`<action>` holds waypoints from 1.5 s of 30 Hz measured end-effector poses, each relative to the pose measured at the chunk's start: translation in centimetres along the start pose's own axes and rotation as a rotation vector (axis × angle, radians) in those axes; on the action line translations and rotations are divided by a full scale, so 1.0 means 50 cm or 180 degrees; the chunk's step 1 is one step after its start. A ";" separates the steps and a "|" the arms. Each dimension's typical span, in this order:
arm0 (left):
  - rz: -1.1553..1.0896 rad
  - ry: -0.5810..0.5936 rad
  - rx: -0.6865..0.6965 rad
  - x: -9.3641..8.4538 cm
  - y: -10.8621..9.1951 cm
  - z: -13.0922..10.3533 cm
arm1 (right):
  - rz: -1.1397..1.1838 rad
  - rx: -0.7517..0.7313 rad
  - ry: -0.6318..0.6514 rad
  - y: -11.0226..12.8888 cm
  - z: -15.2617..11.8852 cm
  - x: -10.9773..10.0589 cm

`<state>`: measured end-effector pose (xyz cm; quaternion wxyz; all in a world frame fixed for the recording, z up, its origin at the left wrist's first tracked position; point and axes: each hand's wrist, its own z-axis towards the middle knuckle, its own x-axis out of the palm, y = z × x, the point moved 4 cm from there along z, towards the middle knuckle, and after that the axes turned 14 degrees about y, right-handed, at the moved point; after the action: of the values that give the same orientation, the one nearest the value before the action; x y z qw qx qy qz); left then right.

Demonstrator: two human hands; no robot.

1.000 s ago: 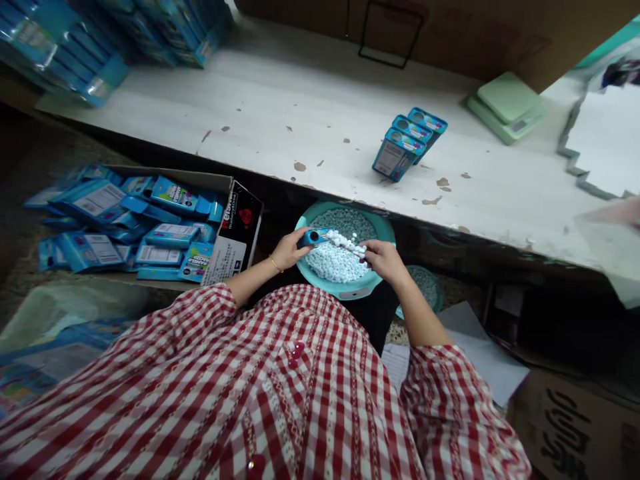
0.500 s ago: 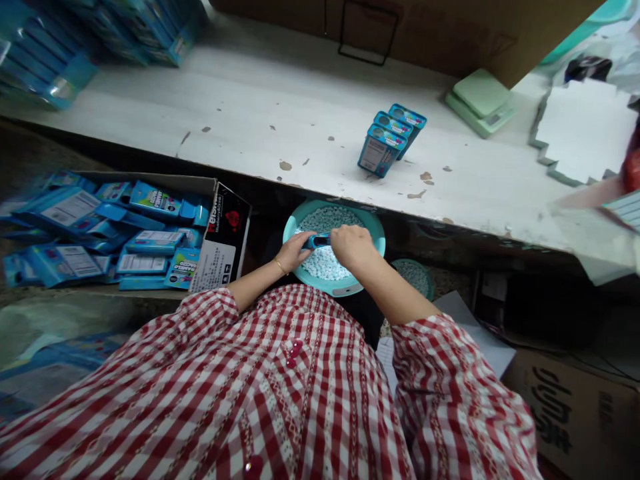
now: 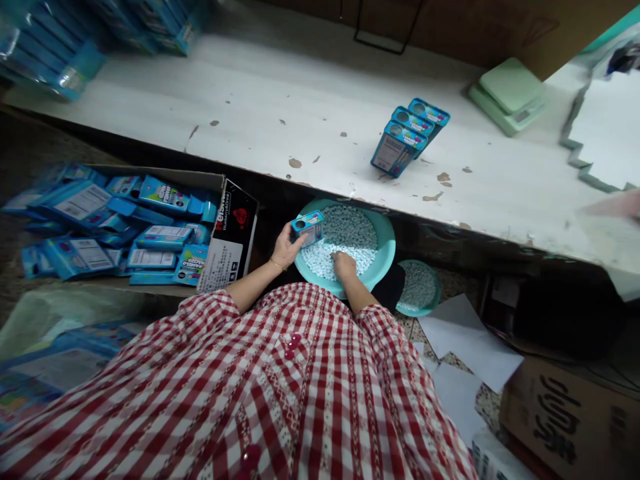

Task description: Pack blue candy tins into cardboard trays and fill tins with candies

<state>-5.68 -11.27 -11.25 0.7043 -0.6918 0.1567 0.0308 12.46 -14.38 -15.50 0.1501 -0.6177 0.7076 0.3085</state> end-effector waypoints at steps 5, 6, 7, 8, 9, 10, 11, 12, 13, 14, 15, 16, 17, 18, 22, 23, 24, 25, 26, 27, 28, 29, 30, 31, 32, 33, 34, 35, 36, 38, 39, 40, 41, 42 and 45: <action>-0.0253 0.0107 0.0084 -0.017 -0.002 0.006 | 0.0584 -0.0241 0.0040 -0.041 0.015 -0.016; -0.0221 0.0099 0.0087 -0.023 -0.002 0.007 | 0.0692 -0.0277 0.0018 -0.053 0.008 -0.024; -0.0148 0.0084 0.0088 -0.028 -0.003 0.008 | 0.0786 -0.0304 -0.0012 -0.065 -0.003 -0.033; -0.0042 0.0063 0.0093 -0.032 -0.005 0.010 | 0.0853 -0.0320 -0.0047 -0.076 -0.017 -0.043; 0.0087 0.0044 0.0105 -0.036 -0.007 0.011 | 0.0928 -0.0334 -0.0077 -0.087 -0.034 -0.055; 0.0224 0.0039 0.0122 -0.038 -0.010 0.013 | 0.1042 -0.0367 -0.0099 -0.096 -0.053 -0.068; 0.0357 0.0057 0.0146 -0.038 -0.014 0.015 | 0.1200 -0.0434 -0.0114 -0.103 -0.074 -0.082; 0.0486 0.0103 0.0173 -0.035 -0.018 0.016 | 0.1385 -0.0529 -0.0130 -0.107 -0.095 -0.098; 0.0612 0.0183 0.0199 -0.030 -0.022 0.017 | 0.1568 -0.0643 -0.0147 -0.109 -0.116 -0.115; 0.0727 0.0287 0.0232 -0.024 -0.026 0.018 | 0.1710 -0.0753 -0.0161 -0.108 -0.136 -0.132; 0.0825 0.0403 0.0277 -0.016 -0.030 0.018 | 0.1763 -0.0845 -0.0183 -0.104 -0.155 -0.151; 0.0906 0.0510 0.0328 -0.007 -0.033 0.018 | 0.1694 -0.0898 -0.0221 -0.096 -0.173 -0.169; 0.0973 0.0604 0.0383 0.002 -0.035 0.016 | 0.1531 -0.0908 -0.0269 -0.087 -0.189 -0.187; 0.1030 0.0692 0.0435 0.011 -0.037 0.015 | 0.1297 -0.0884 -0.0326 -0.074 -0.203 -0.205; 0.1231 0.0959 0.0516 0.039 -0.040 0.006 | -0.0024 -0.0531 -0.0450 -0.004 -0.241 -0.259; 0.1287 0.1017 0.0514 0.044 -0.040 0.004 | -0.0353 -0.0390 -0.0412 0.016 -0.247 -0.267; 0.1341 0.1062 0.0505 0.048 -0.041 0.002 | -0.0651 -0.0245 -0.0351 0.037 -0.251 -0.272; 0.1394 0.1100 0.0493 0.052 -0.041 0.001 | -0.0907 -0.0114 -0.0277 0.058 -0.256 -0.276; 0.1441 0.1134 0.0481 0.055 -0.041 0.001 | -0.1114 -0.0010 -0.0205 0.077 -0.261 -0.280; 0.1477 0.1154 0.0466 0.058 -0.041 0.001 | -0.1280 0.0058 -0.0152 0.094 -0.268 -0.283; 0.1501 0.1163 0.0444 0.059 -0.040 0.001 | -0.1404 0.0088 -0.0123 0.107 -0.275 -0.286; 0.1512 0.1166 0.0420 0.059 -0.039 0.001 | -0.1488 0.0091 -0.0114 0.115 -0.283 -0.289; 0.1507 0.1162 0.0396 0.057 -0.037 0.001 | -0.1531 0.0074 -0.0124 0.114 -0.291 -0.292; 0.1485 0.1157 0.0376 0.055 -0.035 0.002 | -0.1536 0.0042 -0.0150 0.106 -0.298 -0.293; 0.1447 0.1142 0.0356 0.051 -0.033 0.001 | -0.1505 0.0002 -0.0197 0.090 -0.302 -0.293; 0.1405 0.1119 0.0335 0.047 -0.030 0.001 | -0.1437 -0.0043 -0.0271 0.067 -0.301 -0.291; 0.1364 0.1082 0.0312 0.041 -0.027 0.000 | -0.1335 -0.0080 -0.0364 0.040 -0.293 -0.286; 0.1326 0.1032 0.0286 0.036 -0.025 -0.002 | -0.1209 -0.0085 -0.0458 0.011 -0.279 -0.277; 0.1291 0.0965 0.0250 0.030 -0.022 -0.003 | -0.1067 -0.0052 -0.0543 -0.017 -0.258 -0.262; 0.1201 0.0805 0.0156 0.022 -0.016 -0.006 | -0.0798 0.0164 -0.0550 -0.060 -0.199 -0.217; 0.1140 0.0727 0.0113 0.019 -0.013 -0.006 | -0.0698 0.0241 -0.0486 -0.069 -0.167 -0.188; 0.1072 0.0656 0.0082 0.017 -0.010 -0.006 | -0.0620 0.0252 -0.0404 -0.069 -0.135 -0.157; 0.1004 0.0588 0.0062 0.016 -0.008 -0.006 | -0.0563 0.0202 -0.0306 -0.061 -0.106 -0.125; 0.0942 0.0526 0.0050 0.015 -0.006 -0.006 | -0.0518 0.0113 -0.0231 -0.047 -0.082 -0.097; 0.0805 0.0371 0.0007 0.011 0.000 -0.003 | -0.0350 -0.0185 -0.0129 -0.004 -0.040 -0.039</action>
<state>-5.20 -11.51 -11.38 0.6853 -0.6663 0.2832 0.0788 13.39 -14.12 -12.85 0.1632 -0.6533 0.6602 0.3327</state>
